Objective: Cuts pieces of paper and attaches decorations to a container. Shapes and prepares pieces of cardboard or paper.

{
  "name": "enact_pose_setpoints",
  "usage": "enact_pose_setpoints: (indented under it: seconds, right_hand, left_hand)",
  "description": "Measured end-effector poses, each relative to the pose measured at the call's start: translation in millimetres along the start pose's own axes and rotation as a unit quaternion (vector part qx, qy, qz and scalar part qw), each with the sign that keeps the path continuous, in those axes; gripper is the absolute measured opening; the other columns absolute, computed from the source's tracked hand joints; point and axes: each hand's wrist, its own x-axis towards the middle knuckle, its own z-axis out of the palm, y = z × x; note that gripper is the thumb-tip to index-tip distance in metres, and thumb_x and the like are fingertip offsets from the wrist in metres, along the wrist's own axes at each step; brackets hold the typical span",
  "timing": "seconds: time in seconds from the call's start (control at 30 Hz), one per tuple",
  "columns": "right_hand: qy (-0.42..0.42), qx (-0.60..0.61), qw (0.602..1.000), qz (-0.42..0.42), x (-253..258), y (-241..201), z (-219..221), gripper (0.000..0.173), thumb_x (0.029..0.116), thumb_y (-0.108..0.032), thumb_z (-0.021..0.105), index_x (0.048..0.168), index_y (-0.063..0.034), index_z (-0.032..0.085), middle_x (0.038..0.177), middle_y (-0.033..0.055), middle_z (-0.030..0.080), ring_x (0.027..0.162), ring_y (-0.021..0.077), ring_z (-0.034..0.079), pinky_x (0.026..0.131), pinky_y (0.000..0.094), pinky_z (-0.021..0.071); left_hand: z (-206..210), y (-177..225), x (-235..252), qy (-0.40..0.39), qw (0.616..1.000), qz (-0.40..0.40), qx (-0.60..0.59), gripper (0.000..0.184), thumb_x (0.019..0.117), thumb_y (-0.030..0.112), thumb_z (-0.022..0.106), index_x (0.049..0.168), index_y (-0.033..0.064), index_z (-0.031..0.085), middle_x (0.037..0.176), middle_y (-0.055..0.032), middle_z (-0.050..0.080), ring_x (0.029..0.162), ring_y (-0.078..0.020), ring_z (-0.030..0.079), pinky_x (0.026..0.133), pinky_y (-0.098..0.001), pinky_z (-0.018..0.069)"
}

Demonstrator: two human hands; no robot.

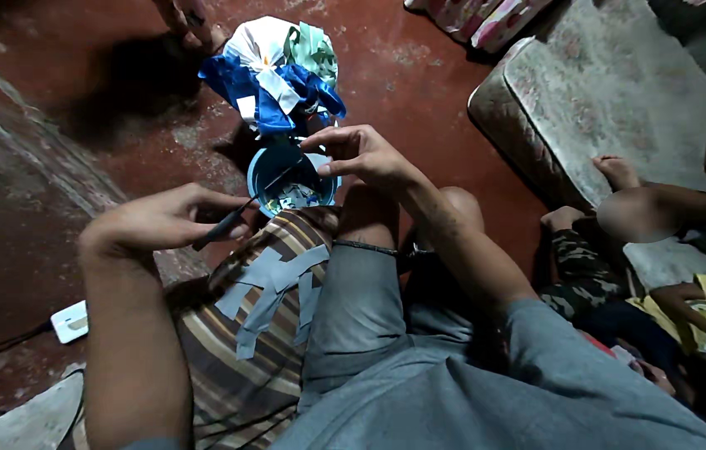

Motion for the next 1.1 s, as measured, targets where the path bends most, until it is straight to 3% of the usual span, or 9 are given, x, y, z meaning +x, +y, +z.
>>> enact_pose_setpoints:
  seconds: [0.17, 0.33, 0.57, 0.7, 0.97, 1.1]
  right_hand:
    - [-0.004, 0.012, 1.000, 0.015, 0, -1, 5, 0.041, 0.0858, 0.006, 0.072, 0.126, 0.0044, 0.066, 0.123, 0.0122, 0.067, 0.082, 0.0080, 0.063, 0.073, 0.0244, 0.0563]
    - [-0.012, 0.040, 0.999, 0.009, -1, -2, 5, 0.042, 0.0855, 0.006, 0.072, 0.127, 0.0056, 0.065, 0.124, 0.0126, 0.065, 0.081, 0.0077, 0.062, 0.072, 0.0239, 0.0561]
    - [-0.029, 0.027, 0.999, 0.005, 0, 0, 6, 0.041, 0.0857, 0.006, 0.072, 0.126, 0.0051, 0.066, 0.122, 0.0130, 0.067, 0.077, 0.0076, 0.062, 0.068, 0.0233, 0.0553]
    - [-0.032, 0.054, 0.998, 0.022, -1, -2, 9, 0.041, 0.0863, 0.008, 0.071, 0.127, 0.0065, 0.065, 0.121, 0.0133, 0.067, 0.079, 0.0093, 0.064, 0.072, 0.0259, 0.0580]
    - [-0.037, 0.092, 0.995, 0.025, 0, 2, 15, 0.042, 0.0834, 0.011, 0.070, 0.125, 0.0072, 0.065, 0.119, 0.0137, 0.069, 0.090, 0.0126, 0.068, 0.080, 0.0291, 0.0595]
    - [-0.044, 0.118, 0.992, 0.025, 0, 2, 14, 0.041, 0.0838, 0.012, 0.070, 0.124, 0.0074, 0.066, 0.114, 0.0128, 0.071, 0.086, 0.0110, 0.068, 0.078, 0.0277, 0.0593]
  left_hand:
    - [7, 2, 11, -0.002, 1.000, 0.016, 0.004, 0.045, 0.0904, 0.011, 0.073, 0.135, 0.0133, 0.066, 0.104, -0.0035, 0.075, 0.085, -0.0131, 0.072, 0.068, -0.0244, 0.0597]
    - [9, 1, 13, -0.008, 1.000, 0.019, 0.006, 0.048, 0.0900, 0.015, 0.074, 0.137, 0.0123, 0.066, 0.103, -0.0021, 0.076, 0.083, -0.0107, 0.072, 0.064, -0.0220, 0.0585]
    - [12, -2, 19, -0.007, 0.998, 0.056, -0.009, 0.050, 0.0894, 0.016, 0.073, 0.139, 0.0129, 0.065, 0.105, -0.0036, 0.076, 0.089, -0.0137, 0.073, 0.072, -0.0251, 0.0611]
    - [15, -3, 23, -0.002, 0.996, 0.085, -0.008, 0.050, 0.0911, 0.014, 0.071, 0.141, 0.0114, 0.063, 0.107, -0.0014, 0.076, 0.090, -0.0102, 0.072, 0.073, -0.0224, 0.0599]
    - [23, -2, 32, -0.010, 0.994, 0.101, -0.047, 0.050, 0.0928, 0.007, 0.067, 0.142, 0.0073, 0.060, 0.110, -0.0060, 0.076, 0.092, -0.0113, 0.073, 0.078, -0.0227, 0.0605]
    - [24, -1, 33, -0.024, 0.992, 0.106, -0.069, 0.045, 0.0916, 0.007, 0.064, 0.136, 0.0050, 0.065, 0.106, -0.0102, 0.077, 0.093, -0.0180, 0.075, 0.078, -0.0262, 0.0619]
